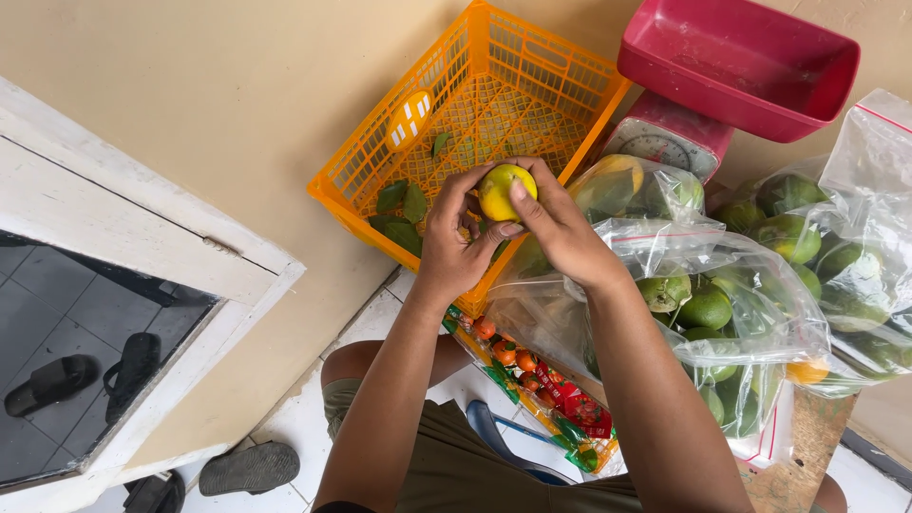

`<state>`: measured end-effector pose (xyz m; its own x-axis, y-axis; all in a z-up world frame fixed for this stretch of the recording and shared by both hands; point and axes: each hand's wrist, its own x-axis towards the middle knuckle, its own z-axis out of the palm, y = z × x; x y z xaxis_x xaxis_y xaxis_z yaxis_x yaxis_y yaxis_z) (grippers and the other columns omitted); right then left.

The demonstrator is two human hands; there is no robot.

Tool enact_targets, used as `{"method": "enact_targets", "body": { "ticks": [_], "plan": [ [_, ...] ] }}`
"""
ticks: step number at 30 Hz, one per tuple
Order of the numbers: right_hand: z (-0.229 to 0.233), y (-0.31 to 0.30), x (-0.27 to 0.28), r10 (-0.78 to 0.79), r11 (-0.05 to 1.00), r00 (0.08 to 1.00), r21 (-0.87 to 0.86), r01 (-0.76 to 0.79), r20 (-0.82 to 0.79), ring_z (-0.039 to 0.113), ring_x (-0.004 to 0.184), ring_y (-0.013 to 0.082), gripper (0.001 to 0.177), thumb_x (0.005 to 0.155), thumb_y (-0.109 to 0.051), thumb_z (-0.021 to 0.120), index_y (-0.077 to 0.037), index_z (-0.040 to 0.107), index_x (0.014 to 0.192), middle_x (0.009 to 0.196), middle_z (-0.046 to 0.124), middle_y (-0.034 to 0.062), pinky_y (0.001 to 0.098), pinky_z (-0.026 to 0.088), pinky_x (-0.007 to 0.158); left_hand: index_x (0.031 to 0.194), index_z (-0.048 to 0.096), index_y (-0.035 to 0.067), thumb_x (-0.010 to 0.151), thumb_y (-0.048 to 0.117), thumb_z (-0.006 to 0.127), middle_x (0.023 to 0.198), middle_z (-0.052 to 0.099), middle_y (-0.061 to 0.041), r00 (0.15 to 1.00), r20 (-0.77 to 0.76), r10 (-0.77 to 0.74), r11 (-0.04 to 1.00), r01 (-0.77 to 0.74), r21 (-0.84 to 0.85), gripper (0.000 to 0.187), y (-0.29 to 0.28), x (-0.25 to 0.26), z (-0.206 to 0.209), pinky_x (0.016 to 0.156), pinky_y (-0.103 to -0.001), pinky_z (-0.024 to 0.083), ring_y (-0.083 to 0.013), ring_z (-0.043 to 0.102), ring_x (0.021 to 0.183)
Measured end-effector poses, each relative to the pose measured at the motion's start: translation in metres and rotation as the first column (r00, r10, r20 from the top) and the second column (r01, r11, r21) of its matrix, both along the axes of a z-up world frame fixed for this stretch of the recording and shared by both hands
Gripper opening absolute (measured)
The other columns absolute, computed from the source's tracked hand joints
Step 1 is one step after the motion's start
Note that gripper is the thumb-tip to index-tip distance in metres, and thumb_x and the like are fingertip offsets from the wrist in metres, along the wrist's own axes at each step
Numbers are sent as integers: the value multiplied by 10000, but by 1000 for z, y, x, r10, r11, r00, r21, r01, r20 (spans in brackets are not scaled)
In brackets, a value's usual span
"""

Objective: The person picks up green fruit from a container, puts them into plastic bags, adds a yellow fruit to one bag, and seals the bags by hand before placing them into a crate.

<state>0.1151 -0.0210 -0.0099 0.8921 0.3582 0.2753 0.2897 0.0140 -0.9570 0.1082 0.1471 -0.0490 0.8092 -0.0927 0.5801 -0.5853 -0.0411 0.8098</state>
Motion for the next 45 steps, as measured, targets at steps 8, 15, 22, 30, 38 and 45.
{"method": "enact_targets", "body": {
  "ticks": [8,15,22,30,38,45],
  "plan": [
    [2,3,4,-5,1000,996,13,4,92,635,690,220,406,1037,-263,634,75,548,1246,820,553,135,391,546,713,1434,499,83,936,336,774,1135,577,-111,997,45,56,993,-60,99,622,4,4,-11,625,-328,528,-255,696,867],
    [4,0,7,-10,1000,992,8,9,122,631,651,207,368,1034,-230,646,88,572,1203,782,581,142,370,536,683,1405,491,68,968,343,712,1108,555,-110,997,59,45,991,-52,124,562,3,0,-2,640,-334,567,-273,698,888],
    [23,0,-11,47,999,998,-22,-48,-49,649,853,262,592,1043,-424,530,3,501,1452,960,621,185,437,572,808,1412,456,16,1056,518,439,1107,542,-176,999,12,35,994,-36,101,615,5,-2,-2,730,-434,596,-305,665,937],
    [22,11,-17,-57,998,997,-20,58,51,597,511,166,402,1034,-187,612,76,577,1336,826,556,178,264,580,438,1319,585,51,1138,239,307,1134,588,-141,1000,21,2,995,-5,104,381,3,3,-2,731,-377,586,-232,611,938],
    [6,10,-9,-111,991,991,65,115,-72,649,641,206,539,1100,-430,376,13,599,1312,821,546,173,287,616,451,1442,495,97,961,377,756,1229,612,-111,998,66,-16,991,7,137,615,-2,-5,9,780,-387,544,-244,651,976],
    [19,10,-13,-64,998,998,-17,64,-14,676,741,216,512,1037,-304,592,56,512,1392,878,603,169,321,651,595,1492,459,62,1086,404,501,1338,599,-170,998,-42,-35,997,38,71,533,1,-1,-2,939,-446,521,-305,626,1186]
  ]
}}
